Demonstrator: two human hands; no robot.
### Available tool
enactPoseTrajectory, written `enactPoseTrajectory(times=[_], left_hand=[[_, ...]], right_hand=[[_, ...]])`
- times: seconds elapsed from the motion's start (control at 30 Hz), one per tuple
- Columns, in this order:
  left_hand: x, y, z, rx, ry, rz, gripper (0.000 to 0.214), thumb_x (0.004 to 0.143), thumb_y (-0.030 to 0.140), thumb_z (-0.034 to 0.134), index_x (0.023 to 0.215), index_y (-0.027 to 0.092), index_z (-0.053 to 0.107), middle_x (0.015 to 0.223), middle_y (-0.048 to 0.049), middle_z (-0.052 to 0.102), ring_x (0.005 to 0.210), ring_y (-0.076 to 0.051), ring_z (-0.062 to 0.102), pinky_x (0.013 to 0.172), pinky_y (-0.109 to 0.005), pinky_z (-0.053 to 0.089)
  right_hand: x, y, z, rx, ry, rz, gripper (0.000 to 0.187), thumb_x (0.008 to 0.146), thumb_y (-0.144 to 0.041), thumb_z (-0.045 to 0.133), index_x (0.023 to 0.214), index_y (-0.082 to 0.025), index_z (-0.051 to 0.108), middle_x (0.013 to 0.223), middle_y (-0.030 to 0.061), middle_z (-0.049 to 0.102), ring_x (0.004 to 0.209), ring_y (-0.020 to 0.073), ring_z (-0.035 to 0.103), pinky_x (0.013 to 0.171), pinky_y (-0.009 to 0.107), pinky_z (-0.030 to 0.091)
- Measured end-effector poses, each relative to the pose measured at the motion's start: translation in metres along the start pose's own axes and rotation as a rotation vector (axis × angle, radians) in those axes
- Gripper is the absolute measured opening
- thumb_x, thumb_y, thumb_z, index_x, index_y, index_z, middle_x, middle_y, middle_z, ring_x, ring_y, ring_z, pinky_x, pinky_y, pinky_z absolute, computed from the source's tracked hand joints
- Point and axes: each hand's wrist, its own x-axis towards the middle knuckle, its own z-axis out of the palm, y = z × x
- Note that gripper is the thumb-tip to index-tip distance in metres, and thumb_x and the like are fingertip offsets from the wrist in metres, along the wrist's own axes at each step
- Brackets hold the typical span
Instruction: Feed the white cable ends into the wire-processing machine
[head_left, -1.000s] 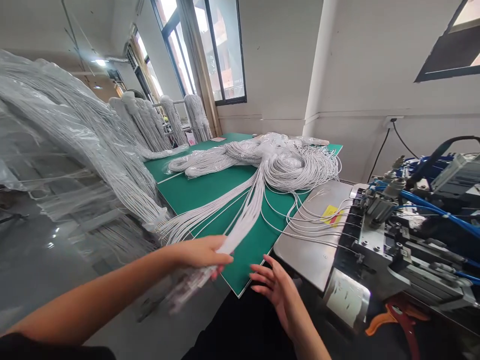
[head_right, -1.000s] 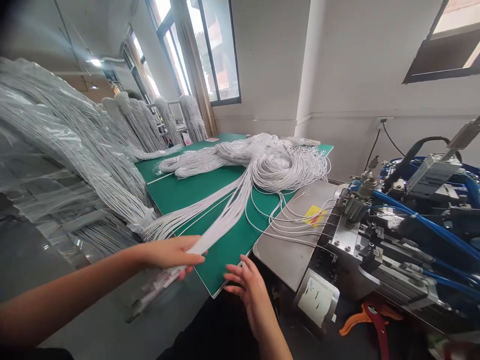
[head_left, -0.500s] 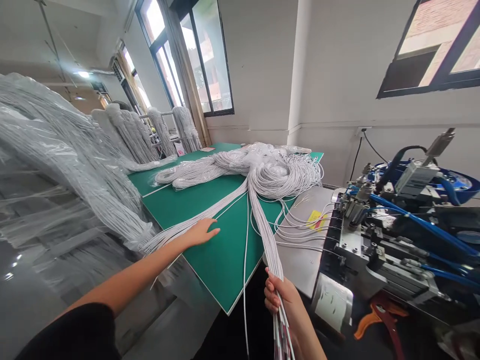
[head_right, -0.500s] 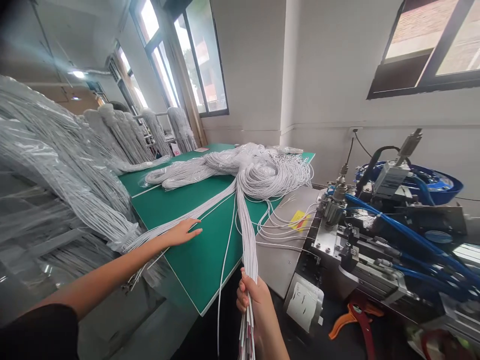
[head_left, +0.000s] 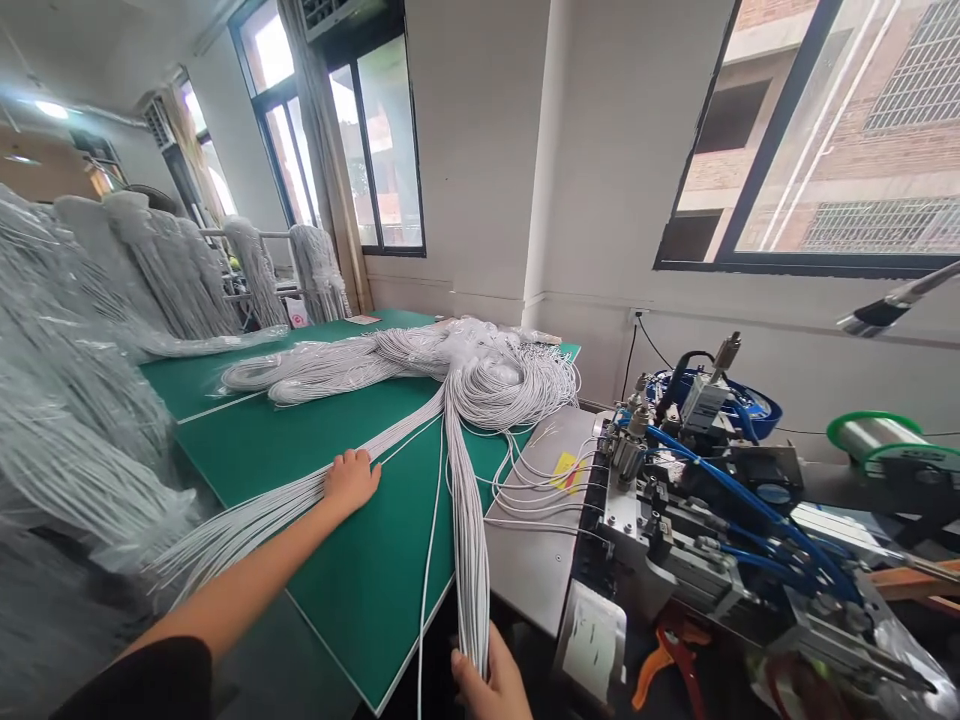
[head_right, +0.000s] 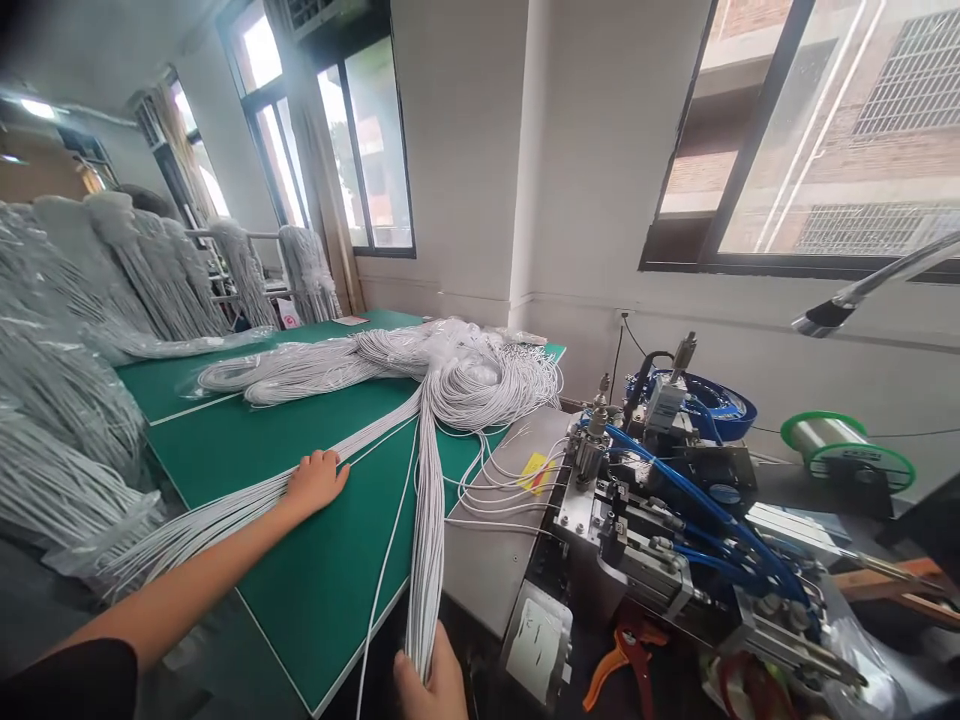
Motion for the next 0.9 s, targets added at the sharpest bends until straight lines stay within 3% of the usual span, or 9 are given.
enactPoseTrajectory(times=[0.13, 0.2, 0.37, 0.63, 0.77, 0.9], left_hand=[[-0.007, 0.000, -0.003, 0.034, -0.055, 0.032, 0.041, 0.092, 0.034, 0.034, 0.116, 0.006, 0.051, 0.112, -0.0214, 0.055, 0.100, -0.031, 0.058, 0.081, -0.039, 0.047], [-0.013, 0.002, -0.005, 0.052, -0.074, 0.046, 0.040, 0.093, 0.033, 0.033, 0.119, 0.007, 0.049, 0.114, -0.0209, 0.054, 0.097, -0.031, 0.059, 0.077, -0.039, 0.048], [-0.023, -0.002, -0.010, 0.069, -0.126, 0.044, 0.041, 0.095, 0.035, 0.029, 0.122, 0.009, 0.046, 0.118, -0.0219, 0.053, 0.097, -0.029, 0.061, 0.075, -0.037, 0.049], [-0.027, -0.038, -0.018, 0.074, -0.317, 0.076, 0.031, 0.087, 0.030, 0.040, 0.105, 0.011, 0.057, 0.100, -0.0173, 0.066, 0.092, -0.032, 0.064, 0.076, -0.040, 0.049], [-0.045, -0.060, -0.018, 0.064, -0.380, 0.112, 0.026, 0.081, 0.025, 0.041, 0.094, 0.013, 0.060, 0.093, -0.0156, 0.068, 0.083, -0.030, 0.066, 0.071, -0.039, 0.049], [-0.070, -0.079, -0.016, 0.038, -0.369, 0.158, 0.022, 0.076, 0.025, 0.044, 0.085, 0.016, 0.062, 0.087, -0.0143, 0.069, 0.081, -0.030, 0.066, 0.072, -0.039, 0.049]], right_hand=[[-0.001, -0.007, 0.004, 0.249, -0.050, 0.138, 0.057, 0.057, -0.040, 0.081, 0.104, -0.013, 0.064, 0.089, 0.0095, 0.069, 0.081, 0.0251, 0.062, 0.071, 0.034, 0.047], [-0.003, -0.012, 0.008, 0.344, -0.055, 0.206, 0.059, 0.055, -0.040, 0.082, 0.103, -0.013, 0.063, 0.093, 0.0118, 0.070, 0.085, 0.0259, 0.064, 0.072, 0.033, 0.047], [-0.012, -0.015, 0.018, 0.433, -0.093, 0.277, 0.055, 0.054, -0.041, 0.085, 0.094, -0.012, 0.059, 0.083, 0.0115, 0.071, 0.071, 0.0207, 0.066, 0.065, 0.030, 0.046], [-0.017, -0.012, 0.026, 0.517, -0.055, 0.337, 0.072, 0.043, -0.044, 0.091, 0.098, -0.011, 0.057, 0.082, 0.0111, 0.071, 0.070, 0.0207, 0.067, 0.062, 0.029, 0.048], [-0.012, -0.008, 0.029, 0.558, -0.159, 0.391, 0.068, 0.046, -0.044, 0.089, 0.096, -0.011, 0.056, 0.079, 0.0119, 0.070, 0.066, 0.0231, 0.069, 0.059, 0.030, 0.047], [-0.007, -0.004, 0.030, 0.537, -0.247, 0.416, 0.061, 0.051, -0.045, 0.085, 0.092, -0.012, 0.055, 0.077, 0.0125, 0.071, 0.059, 0.0216, 0.067, 0.056, 0.030, 0.046]])
